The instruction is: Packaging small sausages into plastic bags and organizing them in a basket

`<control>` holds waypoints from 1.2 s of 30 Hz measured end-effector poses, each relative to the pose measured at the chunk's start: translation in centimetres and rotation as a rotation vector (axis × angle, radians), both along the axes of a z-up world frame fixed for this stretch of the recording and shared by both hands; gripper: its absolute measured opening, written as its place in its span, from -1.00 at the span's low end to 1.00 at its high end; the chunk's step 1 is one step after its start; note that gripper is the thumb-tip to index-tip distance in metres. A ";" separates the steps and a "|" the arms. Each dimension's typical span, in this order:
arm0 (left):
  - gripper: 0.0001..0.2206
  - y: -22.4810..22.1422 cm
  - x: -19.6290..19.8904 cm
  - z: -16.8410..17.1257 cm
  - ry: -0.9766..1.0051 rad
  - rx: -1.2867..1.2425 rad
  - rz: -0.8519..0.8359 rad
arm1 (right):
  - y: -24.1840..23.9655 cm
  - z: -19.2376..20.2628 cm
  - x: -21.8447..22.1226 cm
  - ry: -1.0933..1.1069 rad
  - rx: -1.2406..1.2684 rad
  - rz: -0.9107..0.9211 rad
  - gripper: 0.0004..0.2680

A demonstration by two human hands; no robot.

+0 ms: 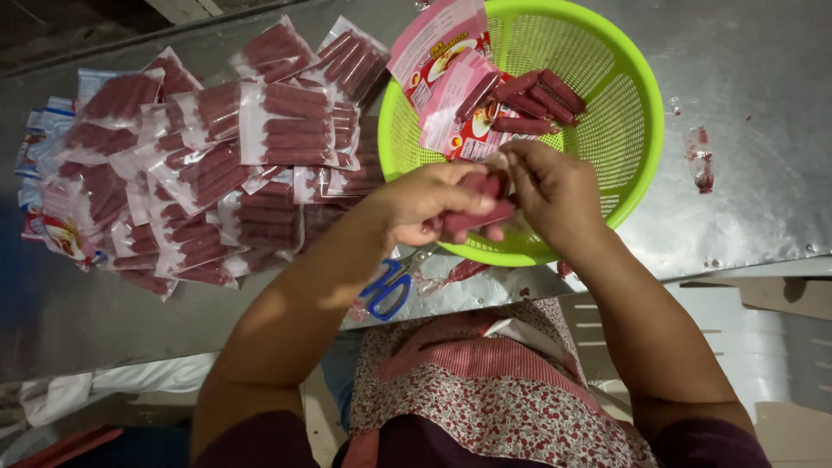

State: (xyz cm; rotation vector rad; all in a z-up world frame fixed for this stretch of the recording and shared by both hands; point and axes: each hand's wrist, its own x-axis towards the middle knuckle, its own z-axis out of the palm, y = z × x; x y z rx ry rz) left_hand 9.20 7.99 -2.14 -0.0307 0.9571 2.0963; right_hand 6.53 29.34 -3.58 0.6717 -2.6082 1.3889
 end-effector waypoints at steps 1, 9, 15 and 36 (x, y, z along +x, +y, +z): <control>-0.41 0.1 -0.2 0.2 0.000 0.002 0.002 | -0.1 0.3 0.2 0.000 0.002 0.002 -0.88; -0.50 0.7 0.0 1.0 0.099 -0.278 0.105 | -0.5 1.0 0.5 -0.005 0.004 0.011 -0.87; -0.69 1.3 -2.2 -2.5 0.632 -0.960 0.045 | -1.8 0.5 0.7 -0.031 -0.053 0.013 -0.88; -0.78 -0.4 1.3 3.3 0.756 -0.894 0.321 | -0.2 2.3 -0.7 -0.187 -0.531 0.088 -0.74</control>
